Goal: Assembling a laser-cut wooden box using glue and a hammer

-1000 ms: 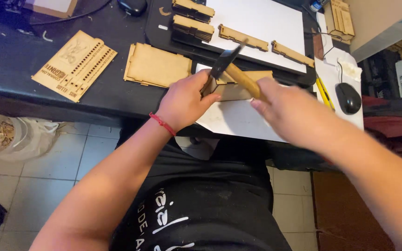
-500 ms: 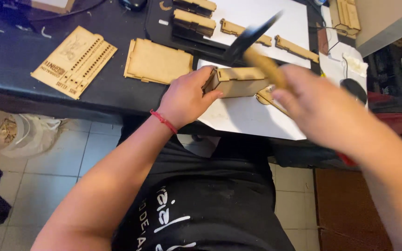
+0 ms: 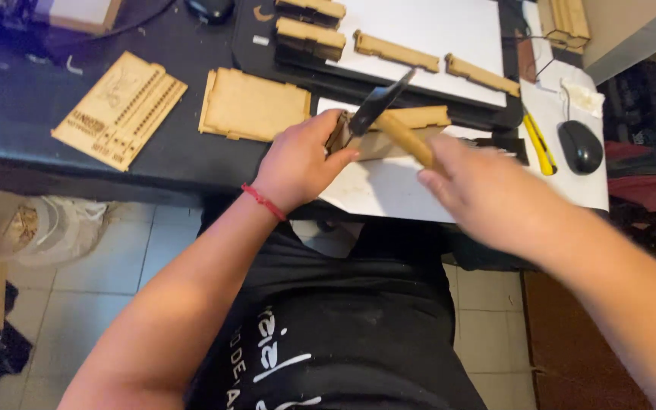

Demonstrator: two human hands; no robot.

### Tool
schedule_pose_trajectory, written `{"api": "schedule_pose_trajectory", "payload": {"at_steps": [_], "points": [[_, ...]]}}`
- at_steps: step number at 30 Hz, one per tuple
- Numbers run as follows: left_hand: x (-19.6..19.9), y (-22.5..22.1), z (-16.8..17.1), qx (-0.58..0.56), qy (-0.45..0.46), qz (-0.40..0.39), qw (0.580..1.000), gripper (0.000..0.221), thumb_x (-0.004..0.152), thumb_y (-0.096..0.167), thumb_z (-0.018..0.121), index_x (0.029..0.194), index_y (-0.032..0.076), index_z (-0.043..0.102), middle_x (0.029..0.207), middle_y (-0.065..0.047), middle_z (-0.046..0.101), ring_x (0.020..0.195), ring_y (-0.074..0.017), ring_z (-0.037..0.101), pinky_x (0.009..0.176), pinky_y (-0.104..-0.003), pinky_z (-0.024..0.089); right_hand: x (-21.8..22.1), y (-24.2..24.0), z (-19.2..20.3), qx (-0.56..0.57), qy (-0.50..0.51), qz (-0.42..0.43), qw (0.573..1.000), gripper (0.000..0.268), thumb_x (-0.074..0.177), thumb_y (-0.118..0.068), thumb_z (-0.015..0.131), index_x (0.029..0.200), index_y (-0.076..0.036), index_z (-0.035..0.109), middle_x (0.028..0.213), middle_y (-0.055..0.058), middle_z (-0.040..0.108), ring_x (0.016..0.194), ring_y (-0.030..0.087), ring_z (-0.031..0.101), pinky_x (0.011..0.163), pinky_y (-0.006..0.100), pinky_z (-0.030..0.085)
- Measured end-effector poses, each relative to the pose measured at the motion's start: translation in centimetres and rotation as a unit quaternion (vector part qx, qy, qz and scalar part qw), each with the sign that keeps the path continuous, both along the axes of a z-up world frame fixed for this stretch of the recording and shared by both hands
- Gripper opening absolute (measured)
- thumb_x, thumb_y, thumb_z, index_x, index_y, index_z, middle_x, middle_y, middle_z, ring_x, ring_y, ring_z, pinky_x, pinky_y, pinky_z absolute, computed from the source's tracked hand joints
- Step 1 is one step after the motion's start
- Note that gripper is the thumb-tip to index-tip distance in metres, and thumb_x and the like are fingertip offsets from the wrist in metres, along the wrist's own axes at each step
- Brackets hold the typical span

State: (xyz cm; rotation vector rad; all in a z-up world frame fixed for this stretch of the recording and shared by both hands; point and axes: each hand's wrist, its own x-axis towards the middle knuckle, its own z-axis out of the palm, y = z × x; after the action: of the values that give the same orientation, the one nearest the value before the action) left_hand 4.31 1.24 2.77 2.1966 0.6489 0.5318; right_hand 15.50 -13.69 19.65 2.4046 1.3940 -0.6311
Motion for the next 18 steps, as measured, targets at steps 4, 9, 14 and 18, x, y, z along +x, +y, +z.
{"api": "schedule_pose_trajectory", "payload": {"at_steps": [4, 9, 14, 18], "points": [[0.0, 0.0, -0.2, 0.010, 0.006, -0.005, 1.000, 0.032, 0.089, 0.037, 0.071, 0.096, 0.013, 0.050, 0.083, -0.009, 0.063, 0.078, -0.0371, 0.058, 0.065, -0.046, 0.040, 1.2, -1.1, 0.8, 0.006, -0.019, -0.001, 1.000, 0.040, 0.102, -0.030, 0.048, 0.140, -0.022, 0.045, 0.075, 0.005, 0.070, 0.060, 0.020, 0.066, 0.054, 0.035, 0.059], [0.1, -0.2, -0.2, 0.007, -0.021, 0.002, 1.000, 0.045, 0.086, 0.035, 0.069, 0.123, 0.015, 0.054, 0.103, -0.011, 0.070, 0.095, -0.0385, 0.063, 0.077, -0.046, 0.045, 5.0, -5.3, 2.4, 0.212, 0.061, -0.122, 0.968, 0.014, 0.103, -0.017, 0.049, 0.114, -0.012, 0.056, 0.069, 0.003, 0.058, 0.053, 0.018, 0.055, 0.047, 0.035, 0.046], [-0.3, -0.9, 1.5, -0.042, -0.027, -0.006, 0.999, 0.076, 0.086, 0.027, 0.071, 0.151, 0.028, 0.032, 0.102, -0.002, 0.065, 0.088, -0.0329, 0.065, 0.079, -0.043, 0.048, 15.9, -14.0, -3.6, 0.297, -0.005, -0.069, 0.952, 0.025, 0.105, -0.019, 0.049, 0.125, -0.006, 0.056, 0.086, 0.011, 0.061, 0.070, 0.025, 0.058, 0.063, 0.038, 0.042], [-0.4, -1.6, 2.8, -0.047, -0.002, -0.006, 0.999, 0.075, 0.090, 0.025, 0.063, 0.155, 0.025, 0.027, 0.096, 0.002, 0.057, 0.076, -0.0273, 0.058, 0.074, -0.039, 0.046, 18.4, -17.6, -6.5, 0.197, -0.094, -0.123, 0.968, 0.042, 0.096, -0.025, 0.055, 0.138, -0.023, 0.060, 0.102, 0.010, 0.071, 0.091, 0.034, 0.065, 0.078, 0.046, 0.047]]}}
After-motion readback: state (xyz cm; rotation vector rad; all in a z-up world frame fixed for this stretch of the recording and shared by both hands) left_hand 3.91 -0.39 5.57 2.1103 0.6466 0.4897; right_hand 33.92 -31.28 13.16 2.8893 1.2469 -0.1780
